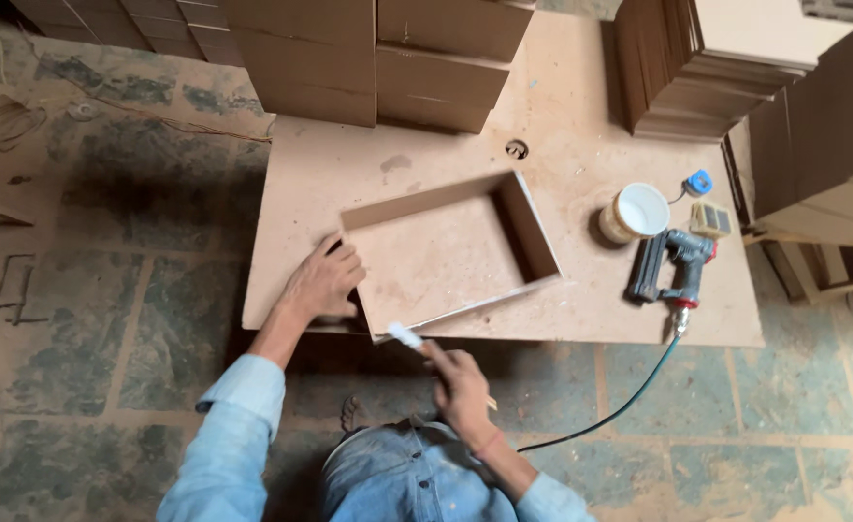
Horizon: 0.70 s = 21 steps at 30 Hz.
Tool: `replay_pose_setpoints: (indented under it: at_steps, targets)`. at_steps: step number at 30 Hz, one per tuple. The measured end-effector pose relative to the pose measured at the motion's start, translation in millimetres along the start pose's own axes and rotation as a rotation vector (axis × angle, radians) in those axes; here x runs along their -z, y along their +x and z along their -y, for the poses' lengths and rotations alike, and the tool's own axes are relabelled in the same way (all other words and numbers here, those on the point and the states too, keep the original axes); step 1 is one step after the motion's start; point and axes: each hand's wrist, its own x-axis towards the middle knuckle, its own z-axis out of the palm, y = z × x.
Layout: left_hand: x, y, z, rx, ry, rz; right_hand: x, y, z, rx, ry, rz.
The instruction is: The person applies glue to the edges of a cardboard box frame, places a flat cardboard sheet on top, and secures it using a pneumatic nail gun. The process is repeated for multiple boxes.
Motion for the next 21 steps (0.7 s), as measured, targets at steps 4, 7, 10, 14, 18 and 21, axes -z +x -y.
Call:
replay_pose_setpoints:
  at_steps: [4, 7, 10, 14, 18, 21]
  targets:
    - [-37, -3, -83, 0.07, -0.072, -0.28, 58, -5, -39, -0.119, 0.099, -0.251]
    - [-62, 24, -154, 0.076, -0.086, -0.335, 88, -18, -63, -0.242, 0.053, -0.265]
    - [-64, 48, -191, 0.111, -0.149, -0.38, 100, -22, -84, -0.288, -0.004, -0.218]
    - [-42, 54, -175, 0.154, -0.185, -0.409, 92, -14, -108, -0.224, -0.117, -0.246]
    - [-15, 28, -123, 0.262, -0.118, -0.418, 57, -34, -96, 0.039, -0.342, -0.219]
    - [7, 6, -87, 0.359, -0.15, -0.41, 37, -43, -81, 0.175, -0.326, -0.024]
